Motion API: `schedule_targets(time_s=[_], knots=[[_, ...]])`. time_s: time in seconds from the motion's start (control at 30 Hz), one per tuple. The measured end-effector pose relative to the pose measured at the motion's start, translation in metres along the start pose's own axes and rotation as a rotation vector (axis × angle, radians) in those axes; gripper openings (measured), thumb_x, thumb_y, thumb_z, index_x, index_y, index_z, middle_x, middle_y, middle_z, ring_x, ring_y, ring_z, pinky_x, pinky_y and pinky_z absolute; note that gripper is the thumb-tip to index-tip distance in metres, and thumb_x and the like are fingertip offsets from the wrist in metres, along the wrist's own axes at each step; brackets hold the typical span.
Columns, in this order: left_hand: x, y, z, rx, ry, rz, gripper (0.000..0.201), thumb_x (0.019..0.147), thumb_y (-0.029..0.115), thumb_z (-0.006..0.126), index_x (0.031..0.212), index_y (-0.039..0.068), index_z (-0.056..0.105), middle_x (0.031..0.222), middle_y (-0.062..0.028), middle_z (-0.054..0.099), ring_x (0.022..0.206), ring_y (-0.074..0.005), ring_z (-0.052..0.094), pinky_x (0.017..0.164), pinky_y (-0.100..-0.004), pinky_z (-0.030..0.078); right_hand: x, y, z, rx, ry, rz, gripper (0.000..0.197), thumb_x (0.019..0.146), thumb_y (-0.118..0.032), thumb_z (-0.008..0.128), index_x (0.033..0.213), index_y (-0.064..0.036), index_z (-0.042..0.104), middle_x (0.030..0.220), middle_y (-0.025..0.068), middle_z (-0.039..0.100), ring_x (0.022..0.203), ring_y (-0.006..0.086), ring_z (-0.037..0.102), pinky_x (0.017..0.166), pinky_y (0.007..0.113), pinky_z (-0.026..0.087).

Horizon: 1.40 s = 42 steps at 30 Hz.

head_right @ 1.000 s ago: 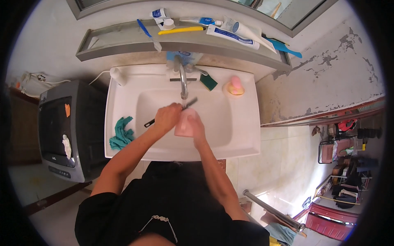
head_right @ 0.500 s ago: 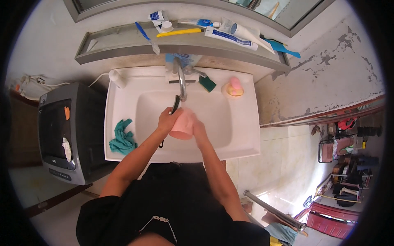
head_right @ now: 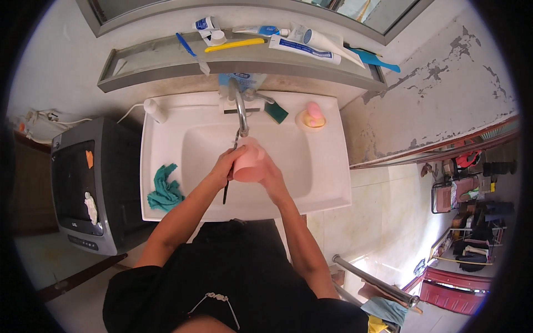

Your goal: The person wipes the bathroom sink and faucet with a cloth, then washes a cup and a toothbrush under running water.

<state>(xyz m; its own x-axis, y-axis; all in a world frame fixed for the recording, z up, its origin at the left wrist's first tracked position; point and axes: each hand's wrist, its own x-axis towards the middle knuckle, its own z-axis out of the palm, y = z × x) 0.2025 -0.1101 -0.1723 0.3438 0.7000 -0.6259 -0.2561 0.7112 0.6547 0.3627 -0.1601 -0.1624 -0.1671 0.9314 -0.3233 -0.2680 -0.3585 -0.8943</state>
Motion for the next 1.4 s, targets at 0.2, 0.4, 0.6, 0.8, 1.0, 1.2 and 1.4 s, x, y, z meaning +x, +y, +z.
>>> schedule_targets(time_s=[0.2,0.4,0.6,0.8,1.0,1.2,1.4], knots=[[0.006,-0.019,0.007,0.073,0.214,0.304,0.052,0.078,0.035,0.069,0.112,-0.001,0.05,0.092,-0.0108,0.06,0.075,-0.0155,0.06,0.059,-0.0264,0.049,-0.01,-0.027,0.02,0.03,0.013,-0.063,0.052,0.086,-0.014,0.048,0.135,-0.0004,0.036,0.126,0.0102,0.047,0.11,0.0223,0.052,0.09,0.032,0.044],[0.0,-0.016,0.012,0.224,0.306,0.478,0.059,0.075,0.039,0.069,0.114,-0.002,0.051,0.095,-0.0138,0.063,0.083,-0.0205,0.062,0.072,-0.029,0.049,-0.003,-0.028,0.014,0.171,-0.067,0.005,0.06,0.081,-0.01,0.05,0.139,-0.0099,0.032,0.133,0.0071,0.043,0.118,0.0204,0.046,0.094,0.039,0.042],[-0.01,-0.012,0.025,0.437,0.555,0.615,0.066,0.076,0.045,0.065,0.122,0.002,0.046,0.095,-0.0168,0.063,0.084,-0.0283,0.063,0.075,-0.0357,0.048,0.008,-0.012,0.024,-0.024,0.048,-0.111,0.056,0.088,-0.024,0.053,0.139,-0.0098,0.033,0.128,0.0037,0.047,0.115,0.0173,0.047,0.092,0.036,0.043],[0.004,-0.012,0.006,0.47,0.572,0.325,0.05,0.088,0.05,0.044,0.111,0.006,0.05,0.089,-0.0218,0.064,0.085,-0.0374,0.062,0.075,-0.0416,0.047,0.022,0.027,0.004,-0.226,0.088,-0.201,0.048,0.091,-0.025,0.049,0.132,-0.0025,0.04,0.125,0.0086,0.049,0.109,0.0174,0.051,0.089,0.028,0.042],[-0.017,-0.02,0.027,0.717,0.523,0.422,0.052,0.093,0.044,0.03,0.132,0.01,0.039,0.085,-0.0253,0.062,0.078,-0.0438,0.059,0.072,-0.0465,0.045,0.017,0.017,0.009,-0.018,0.18,-0.233,0.045,0.093,-0.03,0.044,0.129,-0.0018,0.045,0.124,0.0074,0.051,0.108,0.0177,0.052,0.089,0.027,0.043],[0.02,-0.015,-0.01,0.512,0.38,0.509,0.033,0.09,0.032,0.044,0.116,0.017,0.058,0.084,-0.0141,0.064,0.075,-0.0341,0.061,0.067,-0.0414,0.047,0.016,0.022,0.0,0.106,0.127,-0.226,0.034,0.093,-0.024,0.039,0.122,-0.0098,0.049,0.115,0.0053,0.056,0.097,0.0182,0.058,0.073,0.036,0.053],[-0.029,-0.032,0.006,1.501,0.443,1.051,0.007,0.083,0.016,0.055,0.085,0.009,0.056,0.069,-0.0073,0.059,0.063,-0.0249,0.06,0.049,-0.0357,0.046,0.023,0.024,-0.003,0.409,0.399,-0.051,0.033,0.092,-0.024,0.042,0.119,-0.0083,0.052,0.111,0.0058,0.058,0.096,0.0182,0.059,0.072,0.036,0.052]])
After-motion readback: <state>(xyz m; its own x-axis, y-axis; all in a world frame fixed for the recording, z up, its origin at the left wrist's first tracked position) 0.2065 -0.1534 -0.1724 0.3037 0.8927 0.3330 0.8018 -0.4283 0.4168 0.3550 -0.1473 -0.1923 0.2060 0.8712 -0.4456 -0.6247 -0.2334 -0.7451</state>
